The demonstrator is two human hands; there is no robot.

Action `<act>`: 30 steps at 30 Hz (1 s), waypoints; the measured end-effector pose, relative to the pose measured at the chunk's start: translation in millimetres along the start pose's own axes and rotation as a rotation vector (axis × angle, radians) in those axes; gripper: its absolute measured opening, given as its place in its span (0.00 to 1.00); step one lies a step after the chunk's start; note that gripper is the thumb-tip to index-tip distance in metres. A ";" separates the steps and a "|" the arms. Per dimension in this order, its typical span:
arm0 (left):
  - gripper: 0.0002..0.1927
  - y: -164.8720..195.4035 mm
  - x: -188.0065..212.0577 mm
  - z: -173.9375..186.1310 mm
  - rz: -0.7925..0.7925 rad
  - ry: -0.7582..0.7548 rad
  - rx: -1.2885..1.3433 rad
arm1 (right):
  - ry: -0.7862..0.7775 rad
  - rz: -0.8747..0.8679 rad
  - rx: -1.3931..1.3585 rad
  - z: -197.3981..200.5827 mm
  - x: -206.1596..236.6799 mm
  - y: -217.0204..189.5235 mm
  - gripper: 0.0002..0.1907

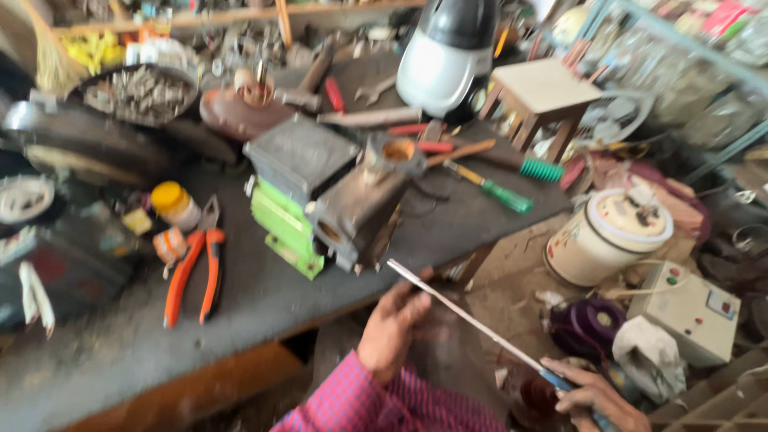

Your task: The person holds a motor housing and uses pliers to manipulate a small metal component on its side. They then wipe the motor with a cloth while another person hands them paper currency.

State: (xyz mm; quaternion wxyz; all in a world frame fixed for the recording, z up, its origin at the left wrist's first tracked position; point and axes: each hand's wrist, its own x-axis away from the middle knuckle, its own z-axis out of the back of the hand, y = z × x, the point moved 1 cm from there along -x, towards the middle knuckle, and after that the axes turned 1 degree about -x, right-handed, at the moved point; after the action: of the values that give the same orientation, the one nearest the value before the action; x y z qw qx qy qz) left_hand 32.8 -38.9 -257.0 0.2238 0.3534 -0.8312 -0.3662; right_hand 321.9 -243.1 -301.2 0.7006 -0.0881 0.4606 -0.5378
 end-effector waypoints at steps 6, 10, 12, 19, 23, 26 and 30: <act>0.33 12.4 19.2 18.4 0.179 -0.118 -0.230 | 0.275 -0.302 -0.084 2.3 -41.8 18.4 0.08; 0.34 0.7 26.3 61.6 0.228 -0.118 -0.254 | 0.234 -0.199 0.126 4.7 -112.5 -0.6 0.07; 0.33 -10.2 28.6 83.3 0.139 -0.157 -0.258 | 0.233 -0.168 0.213 -2.9 -147.3 -13.3 0.07; 0.32 -9.5 39.1 132.9 -0.052 -0.077 -0.032 | 0.140 0.053 0.216 -37.6 -240.6 -21.6 0.09; 0.32 1.1 43.4 144.8 -0.084 0.068 0.029 | 0.029 0.150 0.267 -49.0 -263.6 -4.7 0.09; 0.31 14.1 51.5 142.3 -0.049 0.150 0.020 | 0.072 0.133 0.261 -49.4 -267.4 7.6 0.11; 0.28 51.1 66.9 136.7 -0.039 0.326 -0.197 | 0.056 0.105 0.231 -47.8 -261.6 19.2 0.12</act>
State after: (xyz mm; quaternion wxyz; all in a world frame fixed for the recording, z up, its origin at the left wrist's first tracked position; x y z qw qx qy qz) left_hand -118.5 -2.9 -296.6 0.3817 0.4003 -0.7373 -0.3878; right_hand 300.1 0.8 -195.8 0.7203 0.0325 0.4188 -0.5520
